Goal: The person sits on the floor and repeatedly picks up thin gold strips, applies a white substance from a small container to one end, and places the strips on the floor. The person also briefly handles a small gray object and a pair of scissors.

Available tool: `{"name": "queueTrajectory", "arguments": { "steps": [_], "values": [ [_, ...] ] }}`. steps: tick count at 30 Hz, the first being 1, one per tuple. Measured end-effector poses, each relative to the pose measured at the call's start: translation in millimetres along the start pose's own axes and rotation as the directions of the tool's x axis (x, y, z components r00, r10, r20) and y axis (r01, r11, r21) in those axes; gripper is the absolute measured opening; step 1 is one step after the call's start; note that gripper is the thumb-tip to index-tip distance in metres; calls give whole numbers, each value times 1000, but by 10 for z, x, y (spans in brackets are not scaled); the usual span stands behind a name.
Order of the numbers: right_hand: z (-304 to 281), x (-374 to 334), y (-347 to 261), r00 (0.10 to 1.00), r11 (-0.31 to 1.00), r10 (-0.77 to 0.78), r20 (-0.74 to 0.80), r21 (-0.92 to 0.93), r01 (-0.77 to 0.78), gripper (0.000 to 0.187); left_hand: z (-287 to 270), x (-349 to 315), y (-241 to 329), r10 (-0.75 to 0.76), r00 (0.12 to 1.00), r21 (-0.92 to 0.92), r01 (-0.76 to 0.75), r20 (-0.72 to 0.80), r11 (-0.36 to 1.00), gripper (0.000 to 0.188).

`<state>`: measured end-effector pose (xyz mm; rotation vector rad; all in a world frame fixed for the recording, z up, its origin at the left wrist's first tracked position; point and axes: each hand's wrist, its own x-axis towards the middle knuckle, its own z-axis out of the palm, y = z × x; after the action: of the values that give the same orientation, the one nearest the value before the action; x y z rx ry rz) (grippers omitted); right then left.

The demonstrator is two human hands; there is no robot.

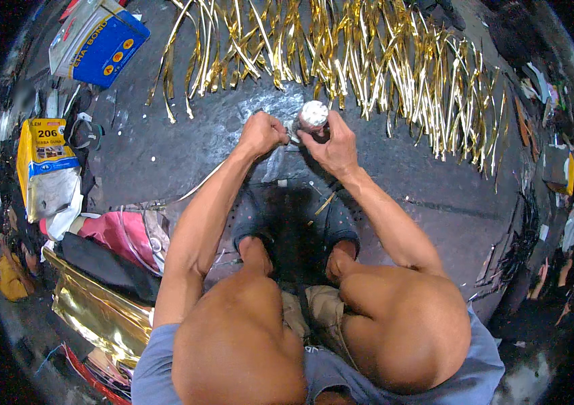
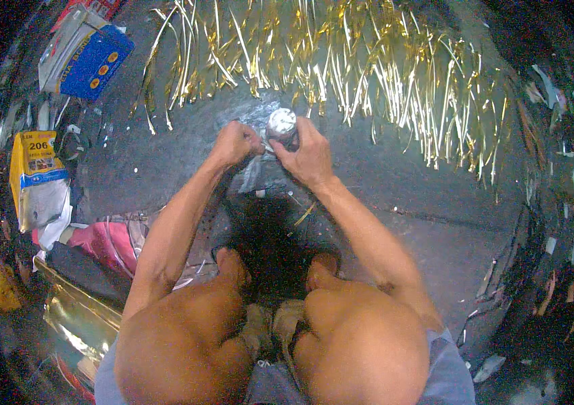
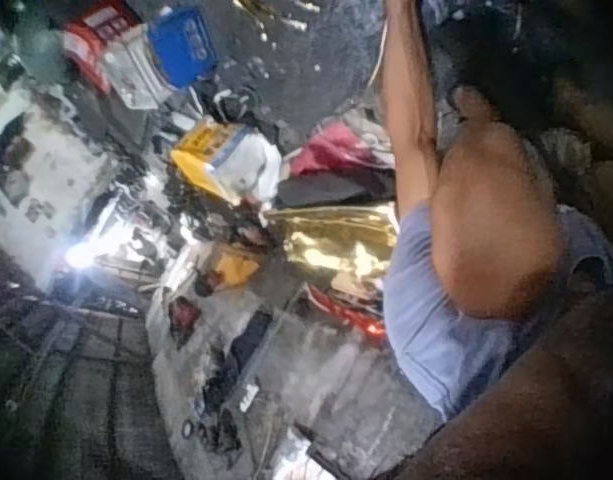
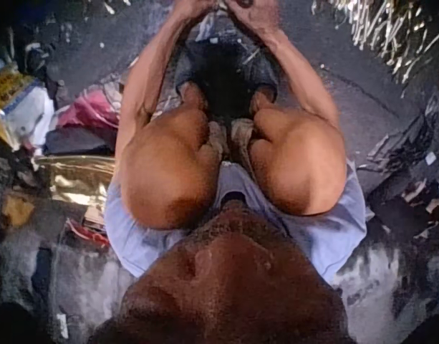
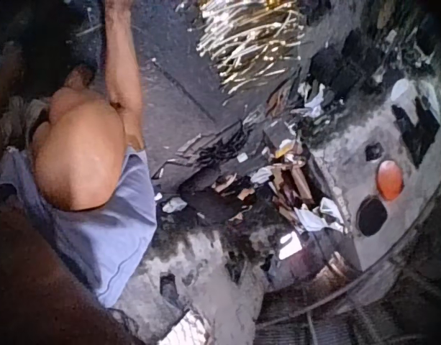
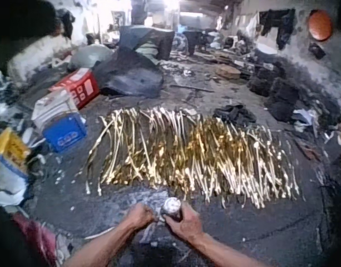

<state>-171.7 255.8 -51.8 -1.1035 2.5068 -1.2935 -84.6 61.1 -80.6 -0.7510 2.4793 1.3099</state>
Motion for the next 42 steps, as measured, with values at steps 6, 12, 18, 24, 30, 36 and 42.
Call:
{"name": "queueTrajectory", "arguments": {
  "steps": [6,12,18,24,30,36,42],
  "values": [
    [49,-85,-36,997,996,-34,67,-84,39,64,110,-261,101,450,831,-133,-512,-328,849,55],
    [-44,-20,-190,945,965,179,275,136,-222,56,284,-409,226,355,873,-351,-465,-334,812,65],
    [377,66,1229,866,876,399,302,156,-457,25,400,-408,246,454,783,-184,-566,-425,804,61],
    [318,76,1125,772,633,553,314,445,-634,23,346,-436,303,440,811,-190,-537,-387,822,60],
    [-1209,372,-126,808,231,502,309,852,-469,28,355,-396,274,435,810,-158,-525,-393,836,54],
    [-2591,486,-1054,946,146,280,166,966,-213,27,324,-390,264,435,819,-193,-527,-374,828,55],
    [-3059,579,-1472,993,384,117,-22,923,-25,47,285,-420,311,470,782,-168,-571,-409,804,46]
  ]
}}
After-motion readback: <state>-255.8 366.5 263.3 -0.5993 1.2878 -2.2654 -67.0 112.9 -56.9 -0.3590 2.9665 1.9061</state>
